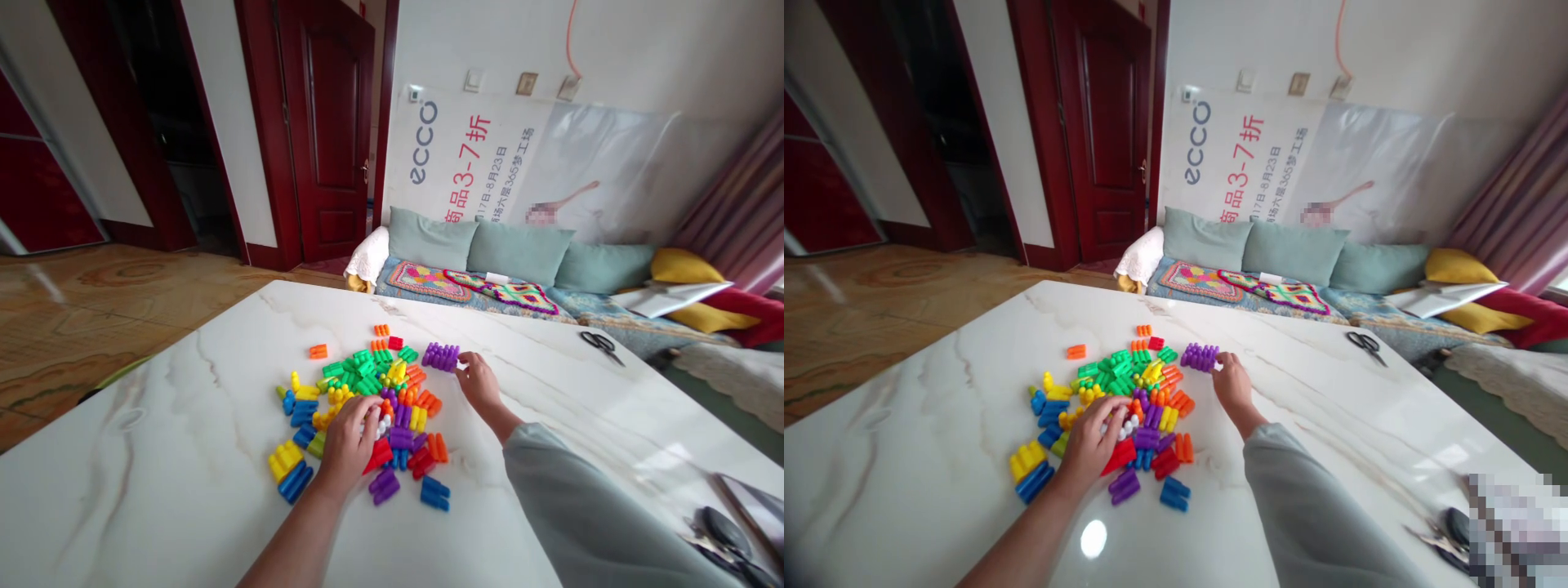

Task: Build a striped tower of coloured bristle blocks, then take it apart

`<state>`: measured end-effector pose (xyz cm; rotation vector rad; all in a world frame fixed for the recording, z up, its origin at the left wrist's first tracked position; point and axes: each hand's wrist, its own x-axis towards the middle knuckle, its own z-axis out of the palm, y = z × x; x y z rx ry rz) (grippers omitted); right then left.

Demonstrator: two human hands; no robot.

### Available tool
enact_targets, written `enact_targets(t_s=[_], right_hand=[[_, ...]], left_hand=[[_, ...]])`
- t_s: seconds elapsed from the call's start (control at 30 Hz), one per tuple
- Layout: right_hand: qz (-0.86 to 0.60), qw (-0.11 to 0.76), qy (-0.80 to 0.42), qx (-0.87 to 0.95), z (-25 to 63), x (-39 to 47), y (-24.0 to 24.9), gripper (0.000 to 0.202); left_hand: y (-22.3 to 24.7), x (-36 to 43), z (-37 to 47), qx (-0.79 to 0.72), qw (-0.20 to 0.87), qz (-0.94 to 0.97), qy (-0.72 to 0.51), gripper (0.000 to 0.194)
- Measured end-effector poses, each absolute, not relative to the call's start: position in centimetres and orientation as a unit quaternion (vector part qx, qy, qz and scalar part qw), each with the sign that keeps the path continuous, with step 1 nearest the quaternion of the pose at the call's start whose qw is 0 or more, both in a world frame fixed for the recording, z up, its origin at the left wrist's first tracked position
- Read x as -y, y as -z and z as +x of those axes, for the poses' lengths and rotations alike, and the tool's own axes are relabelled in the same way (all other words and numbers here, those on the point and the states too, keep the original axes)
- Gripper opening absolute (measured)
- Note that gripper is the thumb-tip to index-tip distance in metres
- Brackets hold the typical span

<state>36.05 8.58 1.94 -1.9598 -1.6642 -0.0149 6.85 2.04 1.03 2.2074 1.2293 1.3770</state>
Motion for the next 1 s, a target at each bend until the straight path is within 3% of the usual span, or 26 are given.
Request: enact_targets(t_s=[0.17, 0.53, 0.77, 0.87, 1.0], right_hand=[[-0.697, 0.292, -0.004, 0.655, 36.3, -7.2, -0.8, 0.019], [-0.654, 0.265, -0.023, 0.709, 35.0, -7.0, -0.7, 0.037], [-0.582, 0.286, -0.08, 0.757, 30.8, -3.9, -4.3, 0.02], [-0.52, 0.229, -0.101, 0.817, 28.0, -2.6, -5.9, 0.02], [-0.548, 0.145, -0.064, 0.821, 25.2, -1.4, -6.7, 0.026]], left_hand=[[-0.7, -2.3, 6.7, -0.433, 0.155, 0.75, -0.476, 0.021], [-0.5, -2.2, 6.6, -0.44, 0.15, 0.749, -0.472, 0.022], [-0.1, -2.5, 6.8, -0.467, 0.119, 0.738, -0.473, 0.02], [-0.2, -2.4, 6.9, -0.489, 0.094, 0.738, -0.455, 0.017], [-0.8, -2.0, 6.9, -0.486, 0.077, 0.749, -0.444, 0.024]])
